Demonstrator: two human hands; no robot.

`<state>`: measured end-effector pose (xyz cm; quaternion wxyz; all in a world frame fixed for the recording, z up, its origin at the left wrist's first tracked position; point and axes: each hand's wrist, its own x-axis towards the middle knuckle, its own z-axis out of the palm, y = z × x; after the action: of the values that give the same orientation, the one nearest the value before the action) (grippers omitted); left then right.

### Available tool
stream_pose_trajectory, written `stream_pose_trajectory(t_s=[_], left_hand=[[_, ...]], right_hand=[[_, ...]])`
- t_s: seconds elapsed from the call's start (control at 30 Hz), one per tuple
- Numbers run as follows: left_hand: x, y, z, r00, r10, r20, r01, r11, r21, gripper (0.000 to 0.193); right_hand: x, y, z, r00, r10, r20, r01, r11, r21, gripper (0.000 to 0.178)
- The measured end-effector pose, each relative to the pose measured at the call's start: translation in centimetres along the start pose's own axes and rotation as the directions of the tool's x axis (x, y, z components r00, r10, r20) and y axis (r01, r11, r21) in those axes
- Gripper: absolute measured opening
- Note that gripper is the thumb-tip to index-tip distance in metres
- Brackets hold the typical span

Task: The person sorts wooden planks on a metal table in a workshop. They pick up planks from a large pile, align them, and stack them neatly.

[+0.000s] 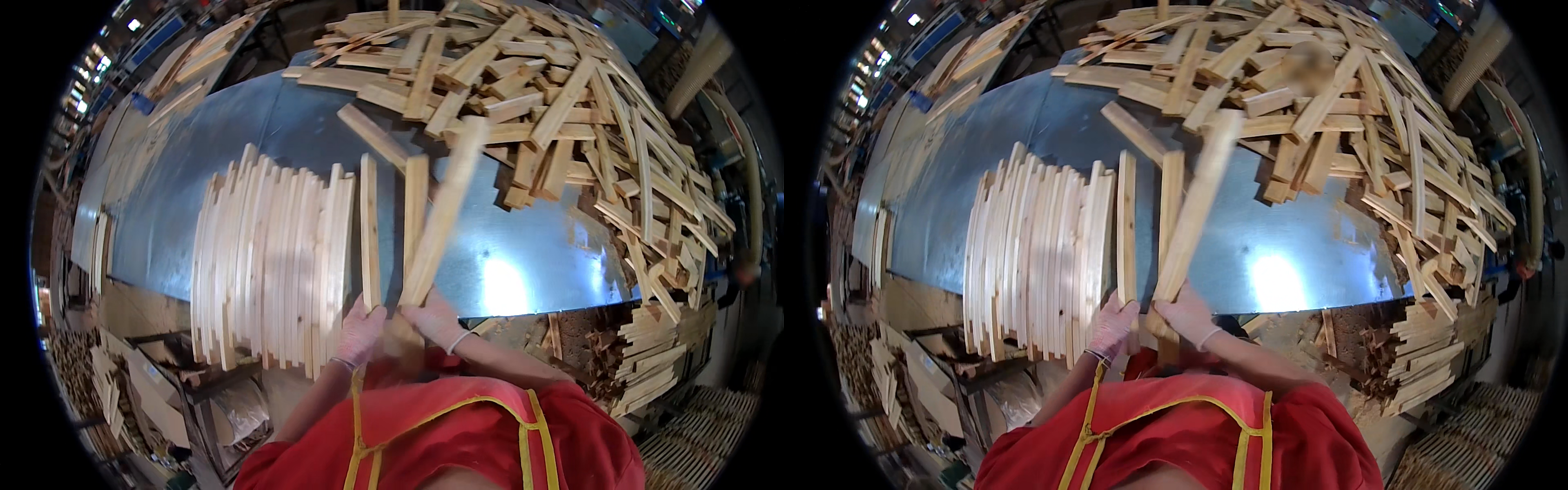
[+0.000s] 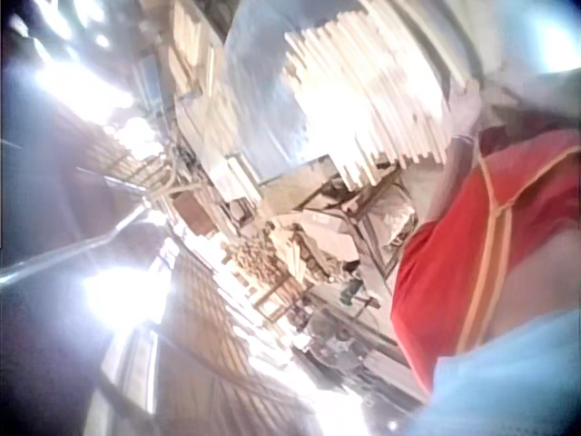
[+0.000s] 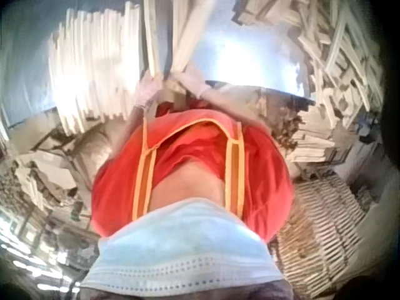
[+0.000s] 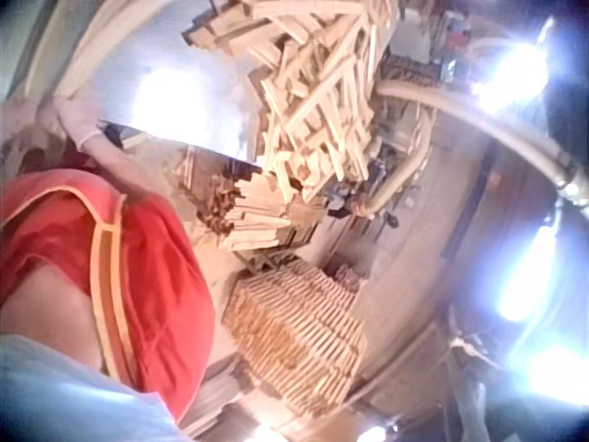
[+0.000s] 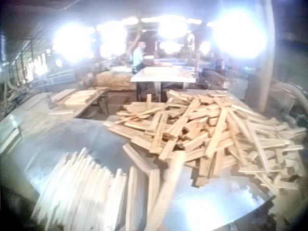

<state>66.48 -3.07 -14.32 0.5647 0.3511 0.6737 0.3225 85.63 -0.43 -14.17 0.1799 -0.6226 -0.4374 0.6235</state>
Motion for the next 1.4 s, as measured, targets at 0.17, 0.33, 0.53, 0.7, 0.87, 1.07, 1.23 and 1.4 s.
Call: stream_pose_trajectory(t_s=[0.17, 0.33, 0.53, 0.7, 0.87, 1.07, 1.23, 1.4], left_hand=[[0.5, 0.7, -1.9, 0.868, 0.496, -0.035, -0.254, 0.503, 0.826, 0.066], [4.2, -1.3, -2.5, 0.851, 0.523, -0.051, -0.202, 0.415, 0.887, 0.078], [5.0, 0.3, 0.3, 0.858, 0.511, 0.044, -0.185, 0.227, 0.956, 0.082], [5.2, 1.1, 5.4, 0.835, 0.549, -0.029, -0.273, 0.460, 0.845, 0.086], [7.8, 3.3, 12.0, 0.887, 0.456, -0.072, -0.238, 0.586, 0.775, 0.095], [10.0, 5.2, 16.8, 0.931, 0.352, -0.102, -0.139, 0.597, 0.790, 0.094], [8.0, 0.3, 12.3, 0.923, 0.233, -0.307, -0.082, 0.897, 0.434, 0.079], [4.5, 1.1, 9.5, 0.917, 0.291, -0.274, -0.133, 0.868, 0.478, 0.071]], right_hand=[[2.5, 4.0, 9.6, 0.917, -0.376, -0.137, 0.252, 0.809, -0.531, 0.059], [6.5, -6.3, 1.1, 0.864, -0.276, 0.420, 0.479, 0.708, -0.520, 0.046], [19.8, -7.1, -13.0, 0.621, -0.771, -0.141, 0.235, 0.354, -0.905, 0.064], [12.2, -8.7, -15.5, 0.936, -0.307, 0.171, 0.335, 0.634, -0.697, 0.061], [14.9, -12.6, -29.6, 0.642, -0.677, -0.361, 0.271, 0.641, -0.718, 0.062], [22.2, -12.1, -42.3, 0.349, -0.397, -0.849, -0.045, 0.898, -0.438, 0.073], [13.8, -7.4, -30.2, 0.673, -0.425, -0.606, 0.579, 0.812, 0.075, 0.077], [3.1, 3.4, -12.2, 0.987, -0.094, 0.127, 0.034, 0.911, 0.410, 0.105]])
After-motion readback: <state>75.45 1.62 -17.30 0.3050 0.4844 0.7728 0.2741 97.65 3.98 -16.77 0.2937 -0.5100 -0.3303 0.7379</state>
